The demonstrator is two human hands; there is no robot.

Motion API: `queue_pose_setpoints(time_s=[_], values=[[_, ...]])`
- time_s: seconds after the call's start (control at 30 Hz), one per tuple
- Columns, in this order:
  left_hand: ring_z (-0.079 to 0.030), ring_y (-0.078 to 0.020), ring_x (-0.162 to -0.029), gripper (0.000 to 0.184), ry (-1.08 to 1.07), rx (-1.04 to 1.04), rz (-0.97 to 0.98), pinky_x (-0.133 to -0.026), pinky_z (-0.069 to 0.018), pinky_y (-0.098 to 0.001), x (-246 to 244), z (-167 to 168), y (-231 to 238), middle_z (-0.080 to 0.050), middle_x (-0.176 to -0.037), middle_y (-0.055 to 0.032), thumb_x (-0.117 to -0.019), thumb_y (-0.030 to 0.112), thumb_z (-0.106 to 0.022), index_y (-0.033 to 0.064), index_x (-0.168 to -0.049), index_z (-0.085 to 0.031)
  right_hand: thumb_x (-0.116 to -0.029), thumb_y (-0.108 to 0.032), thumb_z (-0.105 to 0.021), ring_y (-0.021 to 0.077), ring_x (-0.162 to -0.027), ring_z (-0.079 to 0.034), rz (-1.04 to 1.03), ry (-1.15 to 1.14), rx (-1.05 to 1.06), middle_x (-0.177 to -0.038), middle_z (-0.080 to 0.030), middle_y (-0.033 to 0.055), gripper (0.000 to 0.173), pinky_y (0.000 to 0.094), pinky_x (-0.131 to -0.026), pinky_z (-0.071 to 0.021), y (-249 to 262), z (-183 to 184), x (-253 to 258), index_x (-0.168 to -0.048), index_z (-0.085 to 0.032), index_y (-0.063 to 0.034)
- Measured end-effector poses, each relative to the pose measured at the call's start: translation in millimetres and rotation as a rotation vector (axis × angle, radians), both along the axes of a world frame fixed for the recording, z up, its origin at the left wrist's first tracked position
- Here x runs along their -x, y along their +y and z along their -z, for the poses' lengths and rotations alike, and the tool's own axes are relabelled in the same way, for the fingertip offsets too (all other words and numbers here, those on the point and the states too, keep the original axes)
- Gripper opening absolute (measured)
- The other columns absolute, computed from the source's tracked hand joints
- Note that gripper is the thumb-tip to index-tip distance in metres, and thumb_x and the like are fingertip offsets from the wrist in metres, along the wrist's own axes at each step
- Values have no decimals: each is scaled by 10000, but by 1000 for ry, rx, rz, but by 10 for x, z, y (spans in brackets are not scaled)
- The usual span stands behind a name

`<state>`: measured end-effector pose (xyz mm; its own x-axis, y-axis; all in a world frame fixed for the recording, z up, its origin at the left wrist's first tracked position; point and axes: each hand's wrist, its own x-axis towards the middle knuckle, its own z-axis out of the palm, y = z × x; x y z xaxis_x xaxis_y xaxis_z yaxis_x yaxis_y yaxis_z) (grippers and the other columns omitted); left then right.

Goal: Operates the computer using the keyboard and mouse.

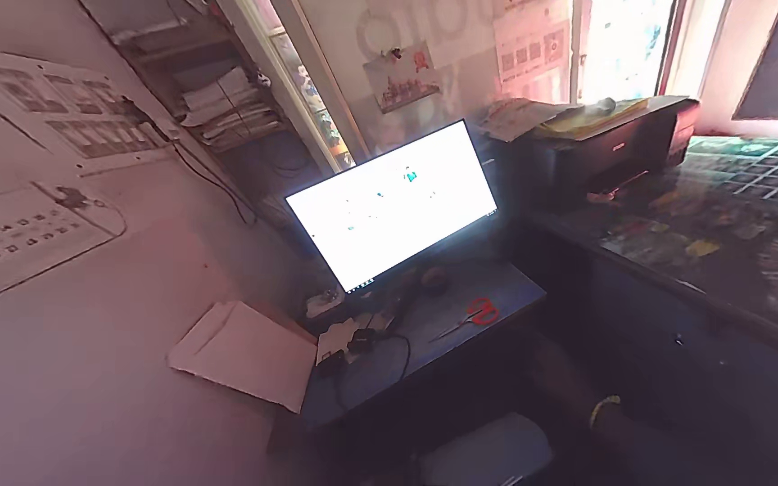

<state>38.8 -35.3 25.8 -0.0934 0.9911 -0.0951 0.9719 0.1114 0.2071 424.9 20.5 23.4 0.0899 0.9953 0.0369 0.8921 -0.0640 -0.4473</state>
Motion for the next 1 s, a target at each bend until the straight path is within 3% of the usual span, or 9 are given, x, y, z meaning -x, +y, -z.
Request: queue_pose_setpoints(time_s=[0.1,0.2,0.47,0.63,1.0], values=[[-710,-361,-1085,561,50,-87,62,-944,-534,-568,60,152,13,-749,-1113,-194,-1077,461,-401,30,-1130,-756,-999,-353,-574,359,-1462,-418,-18,11,-5,-1582,-418,207,489,501,-1185,-383,-14,-20,-1,-1416,-605,-98],[-724,-360,-1051,560,49,-172,93,-924,-545,-564,100,244,-12,-763,-1066,-181,-1074,458,-405,36,-1090,-772,-1002,-364,-568,339,-1469,-413,-14,0,-10,-1601,-402,172,524,504,-1169,-405,-23,-30,0,-1488,-544,-170],[-745,-370,-922,572,55,-268,137,-795,-584,-559,147,321,8,-760,-928,-192,-1073,446,-409,14,-962,-767,-989,-392,-564,330,-1458,-425,-14,-39,-55,-1583,-439,144,492,503,-1171,-399,21,38,-23,-1428,-602,-174],[-735,-362,-974,626,57,-118,93,-838,-569,-571,139,283,44,-763,-959,-179,-1077,479,-355,24,-949,-766,-980,-388,-589,348,-1453,-420,-11,-46,-16,-1555,-458,176,502,496,-1173,-390,-3,-13,-28,-1404,-612,-120],[-736,-360,-972,626,63,-135,109,-840,-568,-572,137,289,38,-761,-964,-181,-1079,471,-351,21,-948,-766,-960,-375,-599,358,-1421,-455,-18,-47,-48,-1514,-508,151,492,507,-1152,-408,-1,-12,-26,-1390,-621,-136]])
